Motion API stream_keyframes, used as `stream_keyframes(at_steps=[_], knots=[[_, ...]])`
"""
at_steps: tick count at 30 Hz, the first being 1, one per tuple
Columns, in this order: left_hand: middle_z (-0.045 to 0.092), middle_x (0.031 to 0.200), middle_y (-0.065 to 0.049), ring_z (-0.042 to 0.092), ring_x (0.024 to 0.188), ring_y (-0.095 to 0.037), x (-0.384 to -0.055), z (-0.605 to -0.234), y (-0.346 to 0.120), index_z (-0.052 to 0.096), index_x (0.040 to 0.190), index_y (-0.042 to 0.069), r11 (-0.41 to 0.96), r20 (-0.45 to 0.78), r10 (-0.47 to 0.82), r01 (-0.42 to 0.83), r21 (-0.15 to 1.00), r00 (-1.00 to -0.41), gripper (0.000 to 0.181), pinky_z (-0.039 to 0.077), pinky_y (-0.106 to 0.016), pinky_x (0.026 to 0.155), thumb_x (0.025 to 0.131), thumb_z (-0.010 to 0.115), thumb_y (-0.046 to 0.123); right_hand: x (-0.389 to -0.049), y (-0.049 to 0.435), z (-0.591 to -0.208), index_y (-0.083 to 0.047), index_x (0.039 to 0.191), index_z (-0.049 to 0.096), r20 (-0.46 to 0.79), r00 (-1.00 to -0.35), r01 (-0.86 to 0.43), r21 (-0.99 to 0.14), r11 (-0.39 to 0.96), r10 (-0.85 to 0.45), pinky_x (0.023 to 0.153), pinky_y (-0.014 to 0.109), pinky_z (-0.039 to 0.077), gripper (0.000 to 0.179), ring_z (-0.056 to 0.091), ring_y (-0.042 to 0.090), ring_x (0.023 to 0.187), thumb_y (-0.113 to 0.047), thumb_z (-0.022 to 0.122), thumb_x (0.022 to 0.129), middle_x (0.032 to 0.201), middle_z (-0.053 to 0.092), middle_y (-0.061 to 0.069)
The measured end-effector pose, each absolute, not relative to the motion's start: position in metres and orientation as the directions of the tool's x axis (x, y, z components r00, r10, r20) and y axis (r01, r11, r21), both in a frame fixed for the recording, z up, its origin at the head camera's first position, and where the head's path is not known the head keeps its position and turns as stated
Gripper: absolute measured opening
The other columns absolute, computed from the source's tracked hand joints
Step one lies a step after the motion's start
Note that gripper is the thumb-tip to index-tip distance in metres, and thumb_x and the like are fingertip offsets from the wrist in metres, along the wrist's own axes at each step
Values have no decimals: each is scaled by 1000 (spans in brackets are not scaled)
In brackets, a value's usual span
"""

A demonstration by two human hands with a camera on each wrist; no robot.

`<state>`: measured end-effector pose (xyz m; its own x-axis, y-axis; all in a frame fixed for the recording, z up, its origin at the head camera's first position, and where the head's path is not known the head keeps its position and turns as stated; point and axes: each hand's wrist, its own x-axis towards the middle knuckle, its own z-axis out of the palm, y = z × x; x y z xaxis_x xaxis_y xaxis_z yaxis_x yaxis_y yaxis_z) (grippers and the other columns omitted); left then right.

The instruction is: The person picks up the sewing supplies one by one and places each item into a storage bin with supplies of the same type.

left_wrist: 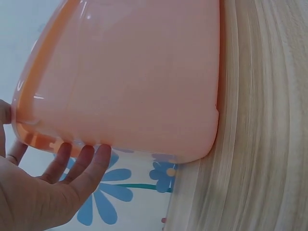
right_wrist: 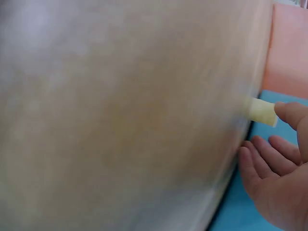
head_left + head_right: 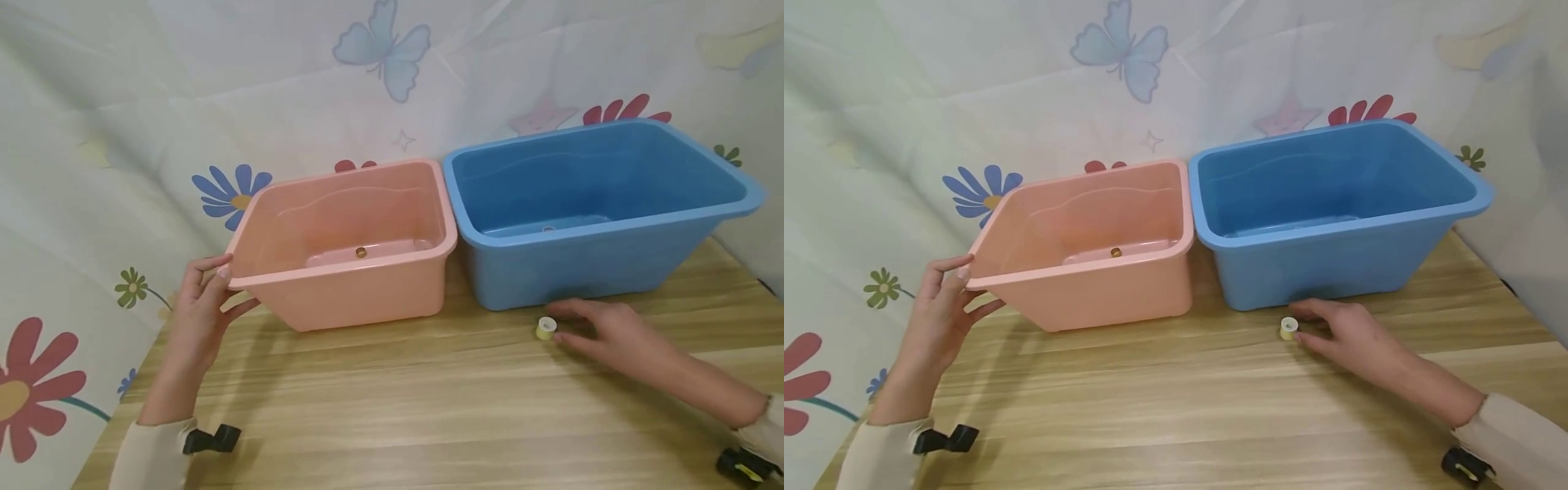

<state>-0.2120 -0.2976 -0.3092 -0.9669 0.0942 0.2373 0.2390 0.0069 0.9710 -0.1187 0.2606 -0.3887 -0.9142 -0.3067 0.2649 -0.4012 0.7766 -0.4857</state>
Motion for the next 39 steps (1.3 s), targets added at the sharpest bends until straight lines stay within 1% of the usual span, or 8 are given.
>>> stream_keyframes(at_steps=[4,8,11,18,23,27,30,39], knots=[[55,138,-9,66,106,-17,-213,-309,-296,47,136,11,-12,252,94,252,968,-963,31,61,-35,83,107,54,20,-122,261,-392,-7,126,68,213,-941,-338,-610,716,-263,78,27,59,36,72,26,101,-22,76,94,123,70,10],[55,137,-8,66,104,-16,-213,-309,-297,48,135,12,-35,259,91,256,966,-962,29,61,-35,82,107,53,19,-122,260,-394,-9,126,69,162,-959,-280,-671,687,-233,77,23,58,37,72,27,102,-25,76,94,124,69,12],[54,138,-7,66,103,-16,-213,-309,-297,48,134,12,-39,259,86,256,966,-962,29,61,-34,81,107,53,19,-122,258,-396,-11,126,70,141,-966,-254,-684,683,-218,75,24,57,38,72,23,100,-29,76,93,124,69,11],[54,137,-6,66,102,-17,-212,-310,-298,48,133,12,-47,248,67,245,968,-966,29,61,-34,80,106,55,20,-122,251,-401,-13,121,72,137,-971,-233,-716,658,-196,72,23,57,34,70,5,91,-28,78,92,115,72,7],[54,136,-7,65,99,-17,-211,-310,-296,49,132,12,-54,249,40,246,968,-968,28,61,-34,79,105,56,20,-126,248,-404,-13,119,72,156,-966,-253,-711,656,-204,74,21,55,33,69,5,92,-26,80,90,113,71,4],[55,135,-8,65,97,-18,-212,-310,-293,49,132,10,-59,257,25,255,965,-966,30,62,-35,78,105,57,20,-127,248,-405,-12,119,72,167,-961,-272,-708,652,-219,76,21,55,33,67,6,96,-24,80,90,114,70,5],[55,135,-10,65,97,-18,-212,-310,-292,49,132,9,-61,264,15,263,963,-964,31,62,-35,78,105,57,19,-127,248,-405,-14,119,72,150,-966,-252,-713,655,-208,78,20,55,31,66,6,99,-25,79,91,115,70,3],[55,132,-12,63,94,-17,-211,-314,-289,50,132,7,-58,273,-25,274,960,-962,30,62,-34,77,105,56,18,-124,248,-408,-15,116,73,146,-970,-238,-720,652,-193,75,18,53,24,66,2,93,-25,76,94,112,71,2]])
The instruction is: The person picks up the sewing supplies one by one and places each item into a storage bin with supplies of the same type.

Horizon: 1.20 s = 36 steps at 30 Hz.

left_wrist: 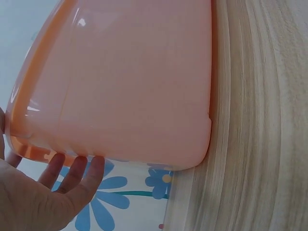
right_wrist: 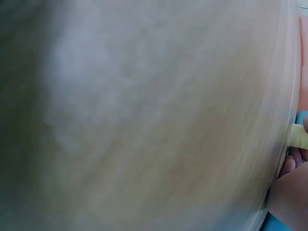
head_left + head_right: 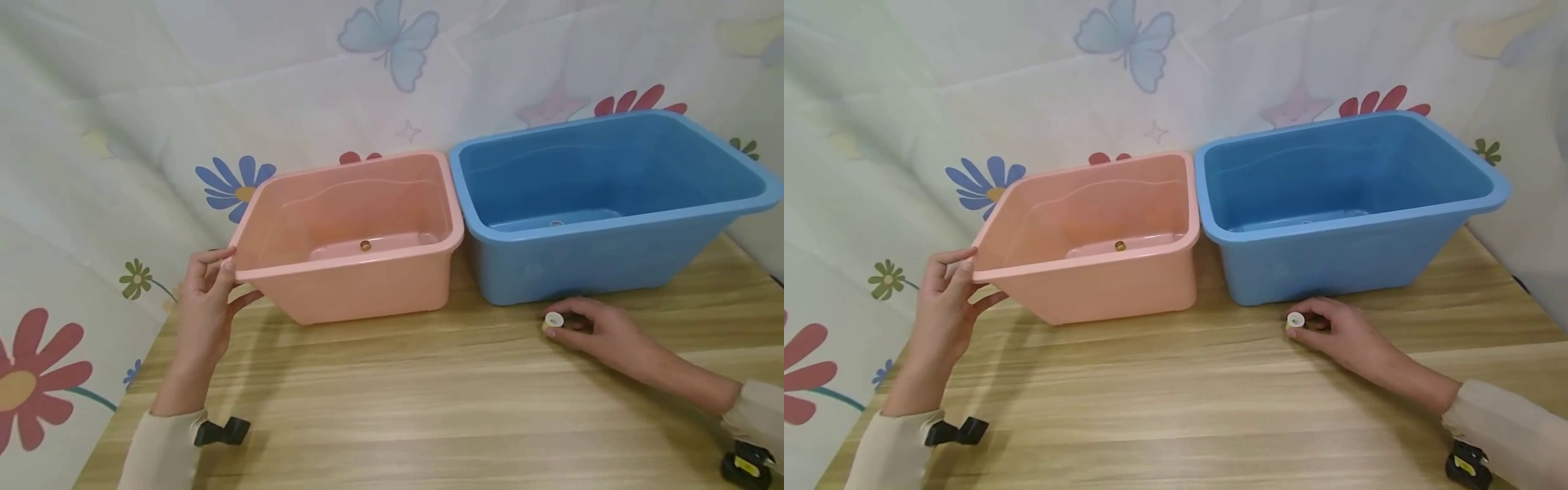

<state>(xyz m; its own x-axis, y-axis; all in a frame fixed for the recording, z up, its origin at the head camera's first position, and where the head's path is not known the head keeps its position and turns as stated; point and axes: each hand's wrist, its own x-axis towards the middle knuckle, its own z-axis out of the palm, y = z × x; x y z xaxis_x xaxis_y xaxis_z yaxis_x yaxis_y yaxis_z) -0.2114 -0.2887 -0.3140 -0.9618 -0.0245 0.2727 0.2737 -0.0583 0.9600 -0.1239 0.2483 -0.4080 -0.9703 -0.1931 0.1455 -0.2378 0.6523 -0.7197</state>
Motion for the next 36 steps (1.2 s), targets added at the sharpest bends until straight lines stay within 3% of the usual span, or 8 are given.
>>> stream_keyframes(at_steps=[14,36], knots=[[54,129,-10,62,93,-17,-213,-317,-287,52,132,9,-24,279,-72,282,959,-957,28,61,-31,75,106,56,20,-127,252,-401,-22,114,73,88,-978,-195,-718,668,-190,75,21,54,21,66,2,92,-32,72,96,111,70,-1],[54,130,-10,62,95,-18,-213,-316,-283,50,134,10,10,283,-76,283,959,-956,32,61,-32,77,106,56,24,-123,251,-363,-24,113,76,166,-965,-260,-735,626,-204,76,13,51,24,70,0,92,-27,80,90,103,76,-10]])
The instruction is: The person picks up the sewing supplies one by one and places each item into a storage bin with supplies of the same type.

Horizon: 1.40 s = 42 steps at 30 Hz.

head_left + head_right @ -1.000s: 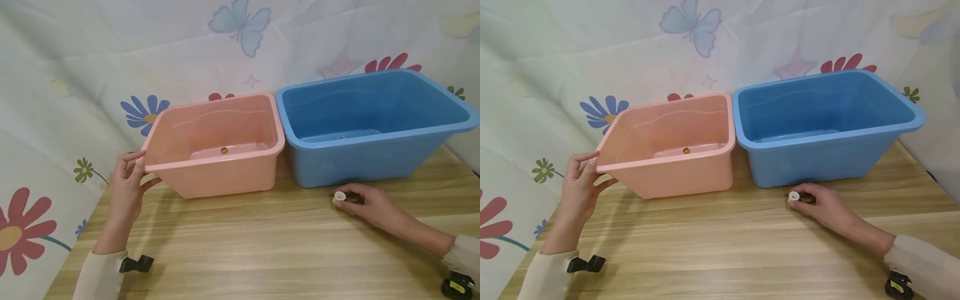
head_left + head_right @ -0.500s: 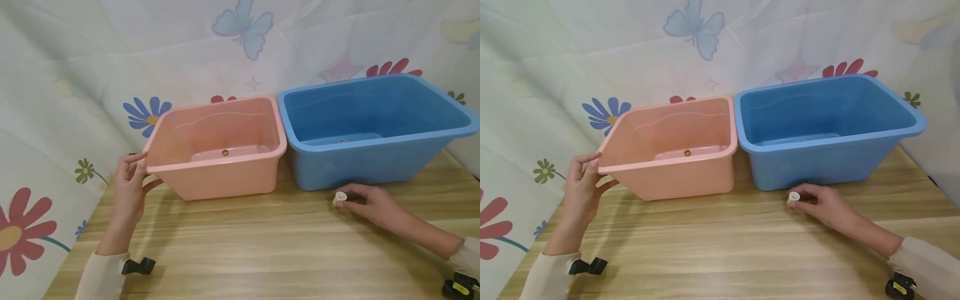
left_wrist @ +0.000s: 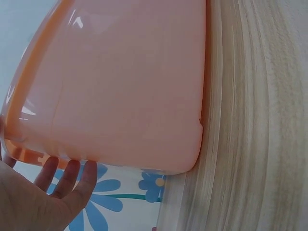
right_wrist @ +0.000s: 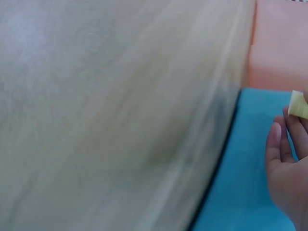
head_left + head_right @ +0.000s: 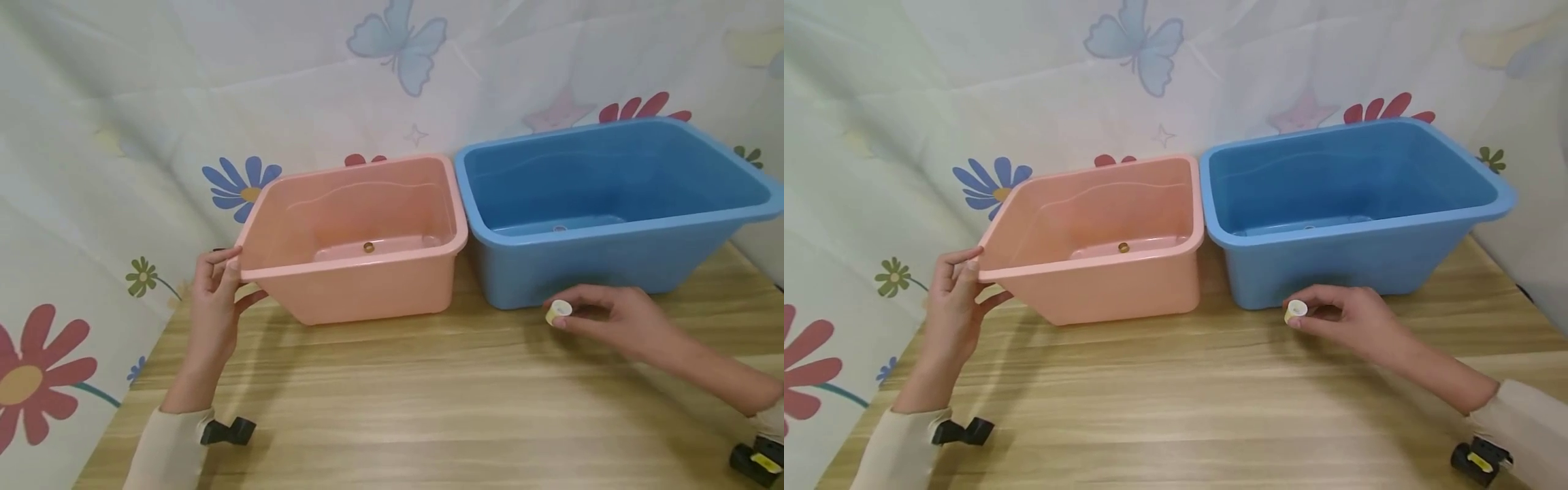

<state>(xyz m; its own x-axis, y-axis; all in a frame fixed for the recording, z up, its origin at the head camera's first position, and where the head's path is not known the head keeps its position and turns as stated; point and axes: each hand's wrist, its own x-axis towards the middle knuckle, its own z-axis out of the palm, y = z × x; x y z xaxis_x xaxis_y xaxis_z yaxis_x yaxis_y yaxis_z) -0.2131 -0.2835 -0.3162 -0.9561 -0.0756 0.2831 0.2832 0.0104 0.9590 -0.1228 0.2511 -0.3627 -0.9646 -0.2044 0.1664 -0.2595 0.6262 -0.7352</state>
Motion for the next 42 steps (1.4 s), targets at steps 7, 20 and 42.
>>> stream_keyframes(at_steps=[7,20,42], knots=[[54,129,-11,63,93,-18,-214,-317,-284,51,133,10,-12,281,-89,283,959,-956,31,61,-32,75,105,57,23,-117,257,-334,-27,117,75,193,-953,-301,-719,627,-235,75,14,53,30,70,1,94,-22,81,88,105,76,-10],[54,127,-12,64,93,-17,-213,-316,-282,51,132,9,-1,282,-101,284,959,-954,30,61,-32,74,106,56,23,-109,260,-283,-32,115,75,207,-966,-254,-644,722,-155,70,15,50,29,66,-3,91,-26,83,87,102,76,-11],[53,127,-11,62,95,-18,-211,-318,-282,51,130,10,12,277,-111,277,961,-955,26,61,-32,75,107,54,21,-119,271,-247,-19,114,75,319,-947,-241,-662,709,-24,78,-2,40,29,56,-14,100,-12,83,86,101,69,-25]])
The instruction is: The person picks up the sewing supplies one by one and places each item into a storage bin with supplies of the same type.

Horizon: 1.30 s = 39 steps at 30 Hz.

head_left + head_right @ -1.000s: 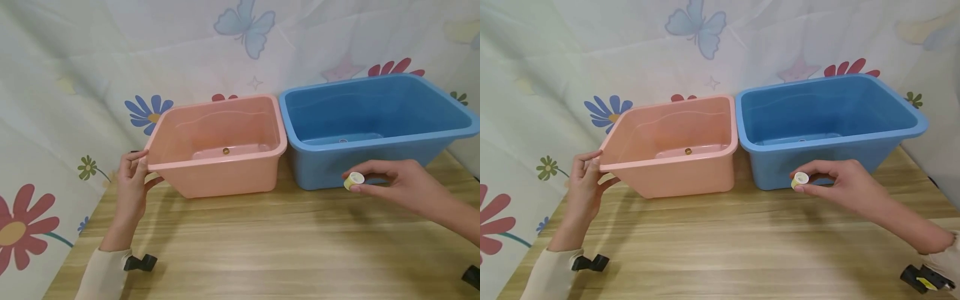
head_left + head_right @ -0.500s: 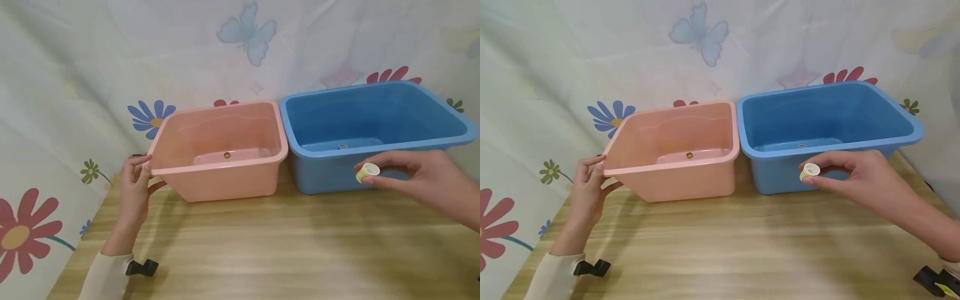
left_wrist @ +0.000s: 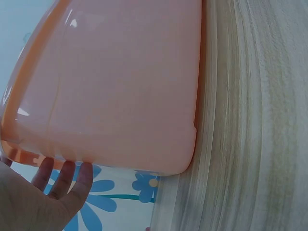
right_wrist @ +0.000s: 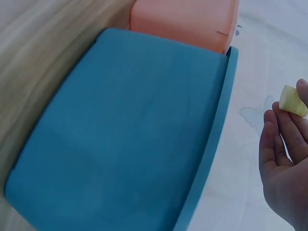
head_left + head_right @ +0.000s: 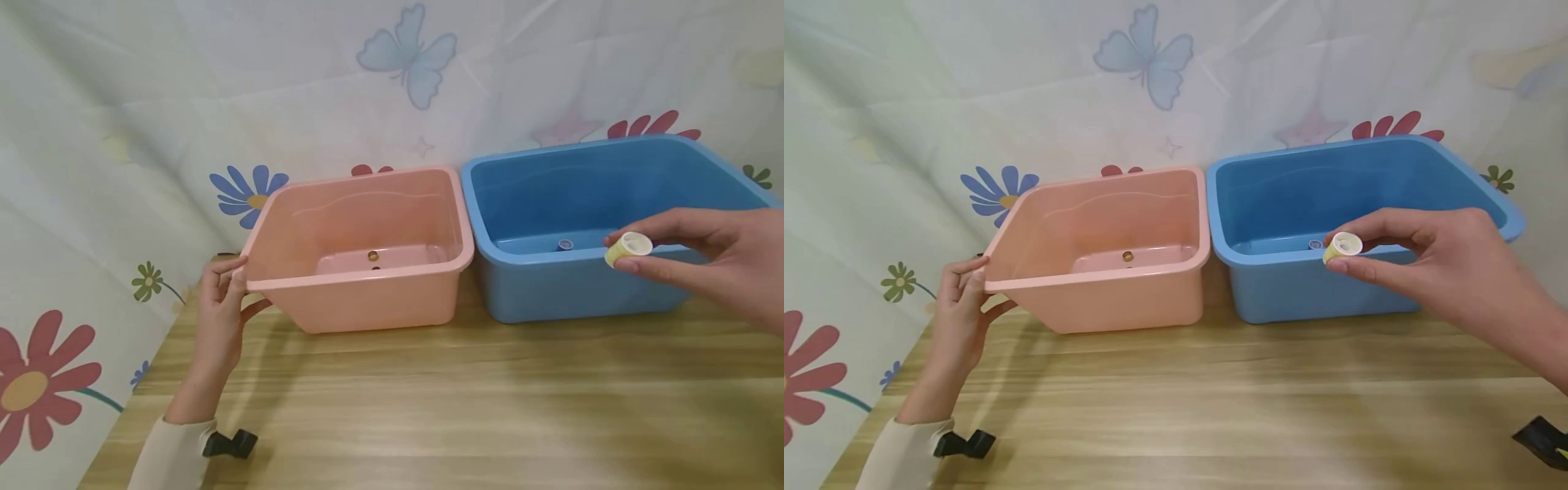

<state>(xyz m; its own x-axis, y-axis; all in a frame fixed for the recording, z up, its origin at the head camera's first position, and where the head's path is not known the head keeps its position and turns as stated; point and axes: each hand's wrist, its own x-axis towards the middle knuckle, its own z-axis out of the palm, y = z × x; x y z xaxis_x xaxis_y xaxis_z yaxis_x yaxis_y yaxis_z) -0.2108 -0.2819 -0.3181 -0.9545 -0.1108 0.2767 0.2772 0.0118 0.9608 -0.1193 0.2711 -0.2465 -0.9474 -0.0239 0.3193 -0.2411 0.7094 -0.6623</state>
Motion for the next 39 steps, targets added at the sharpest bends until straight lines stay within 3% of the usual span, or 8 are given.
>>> stream_keyframes(at_steps=[13,17,25,31,36,39], knots=[[53,131,-13,64,95,-18,-213,-322,-282,48,133,7,10,280,-100,280,960,-955,30,61,-32,77,107,54,20,-133,271,-227,-21,117,73,283,-959,-209,-635,743,-28,72,0,42,26,56,-17,98,-24,79,91,109,68,-26],[53,130,-13,64,96,-18,-215,-322,-281,48,134,8,9,288,-88,288,957,-954,31,60,-32,77,107,54,20,-134,273,-225,-24,119,73,276,-961,-198,-621,759,-25,73,0,39,28,54,-21,99,-28,79,91,106,64,-34],[53,126,-11,63,94,-17,-212,-322,-282,51,131,10,0,297,-112,299,954,-948,28,60,-30,75,107,54,23,-141,269,-214,-27,116,75,283,-959,-202,-597,776,-31,69,6,42,29,56,-13,97,-35,81,89,98,73,-26],[53,128,-12,64,95,-17,-211,-322,-283,51,131,10,8,297,-110,298,954,-948,28,60,-31,75,107,54,23,-146,268,-212,-23,113,76,298,-954,-198,-573,795,-23,61,12,42,30,57,-15,86,-34,83,87,88,73,-25],[53,130,-12,63,95,-18,-213,-322,-283,51,132,11,6,302,-99,303,953,-948,30,60,-32,77,106,55,25,-156,270,-206,-27,115,76,275,-961,-199,-588,784,-37,66,10,42,30,59,-19,87,-36,82,88,90,73,-27],[53,130,-12,63,95,-17,-213,-322,-284,50,132,11,4,303,-97,304,953,-948,30,60,-32,77,106,54,26,-163,270,-201,-29,114,76,271,-961,-202,-573,794,-49,66,12,41,28,59,-14,84,-39,82,87,87,74,-24]])
